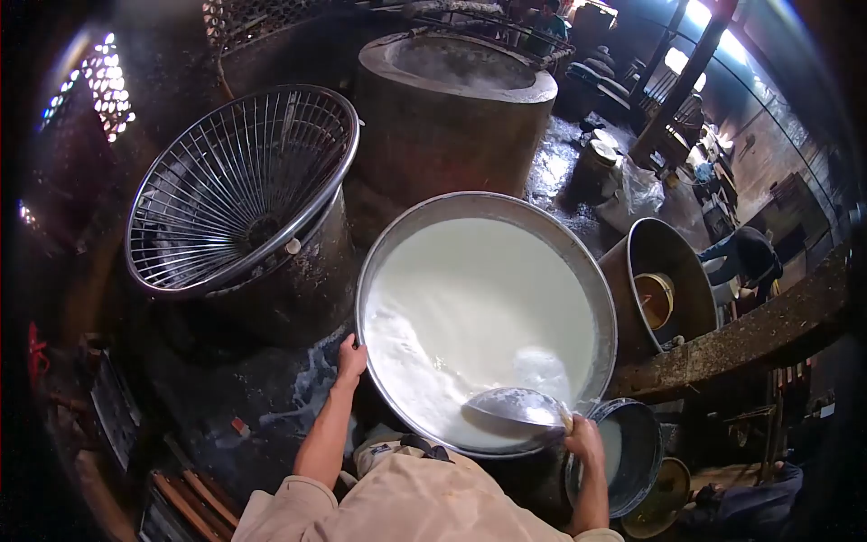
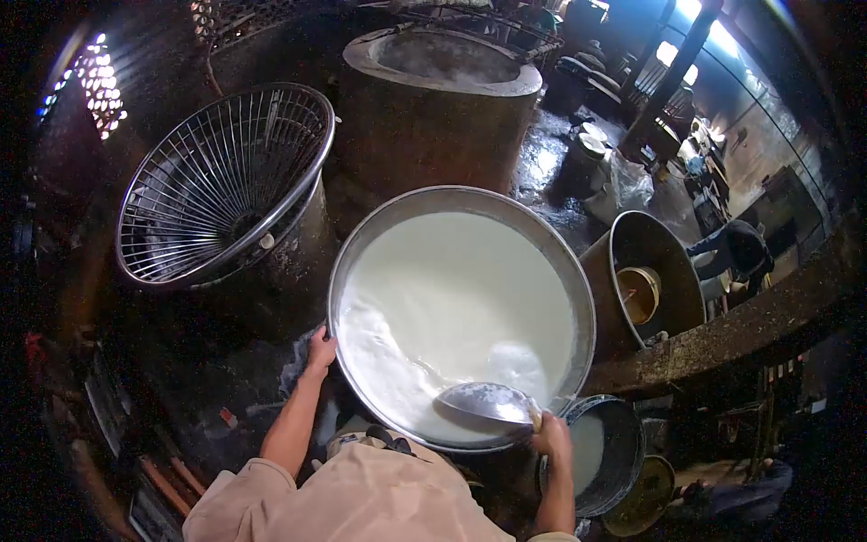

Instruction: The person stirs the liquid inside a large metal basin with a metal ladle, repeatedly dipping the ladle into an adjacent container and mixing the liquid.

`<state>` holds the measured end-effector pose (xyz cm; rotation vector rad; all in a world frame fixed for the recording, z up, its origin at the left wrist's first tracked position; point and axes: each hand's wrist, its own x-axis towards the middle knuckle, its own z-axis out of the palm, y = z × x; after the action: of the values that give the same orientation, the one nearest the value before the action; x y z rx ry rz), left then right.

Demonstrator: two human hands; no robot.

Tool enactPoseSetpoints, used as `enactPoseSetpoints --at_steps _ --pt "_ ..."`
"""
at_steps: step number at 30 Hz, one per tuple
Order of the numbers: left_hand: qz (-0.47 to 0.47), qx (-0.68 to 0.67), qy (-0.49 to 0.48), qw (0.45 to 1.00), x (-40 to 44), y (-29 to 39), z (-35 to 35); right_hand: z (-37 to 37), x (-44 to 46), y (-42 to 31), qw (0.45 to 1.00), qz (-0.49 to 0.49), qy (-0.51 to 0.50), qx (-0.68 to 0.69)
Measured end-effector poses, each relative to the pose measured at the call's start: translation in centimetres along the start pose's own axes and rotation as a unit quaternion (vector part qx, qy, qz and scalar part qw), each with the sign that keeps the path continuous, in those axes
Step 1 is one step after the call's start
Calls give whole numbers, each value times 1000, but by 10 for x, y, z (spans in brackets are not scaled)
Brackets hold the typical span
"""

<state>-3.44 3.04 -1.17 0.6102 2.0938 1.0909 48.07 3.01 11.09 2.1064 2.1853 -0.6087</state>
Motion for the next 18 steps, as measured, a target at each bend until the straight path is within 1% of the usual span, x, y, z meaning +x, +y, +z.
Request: enactPoseSetpoints --at_steps 1,2,3,4,5,6,7,8,9,10,11,12,13,14,16,17,18 --pt "0 -2 2 1000 -1 -2 3 -16 -4 1 1000 -4 -5 -10" --pt "10 3 15 1000 2 -6 4 -43 -11 -10 997 29 -32 71" --pt "19 8 28 999 0 -2 4 -51 -11 -3 997 25 -31 70" --pt "-3 -1 23 1000 -7 8 2 -59 -7 8 996 34 -18 83" --pt "-1 -4 27 1000 -6 8 3 -67 -5 14 994 43 -4 96" --pt "13 -13 21 1000 -3 4 3 -81 -5 2 988 76 19 129" --pt "27 -21 15 999 4 -8 5 -77 2 6 989 74 20 129" --pt "38 -14 37 998 13 -19 9 -65 18 15 986 34 113 115" --pt "41 -15 37 998 13 -17 8 -51 34 21 974 -5 206 100" --pt "31 -7 32 999 13 -16 8 -35 51 25 968 61 202 139" --pt "21 1 27 999 12 -15 7 -25 62 25 967 62 205 139" --pt "22 -2 27 999 9 -11 7 -17 73 21 966 75 217 117" --pt "4 16 26 1000 7 -7 6 -11 86 15 965 87 229 94" --pt "-14 35 25 999 4 -2 3 8 102 24 965 84 231 95" --pt "-2 39 17 999 1 6 -1 47 123 51 971 49 207 108" --pt "8 46 6 999 -2 9 -3 54 122 49 972 42 207 106" --pt "47 65 54 995 -12 18 -4 63 121 41 971 49 192 133"
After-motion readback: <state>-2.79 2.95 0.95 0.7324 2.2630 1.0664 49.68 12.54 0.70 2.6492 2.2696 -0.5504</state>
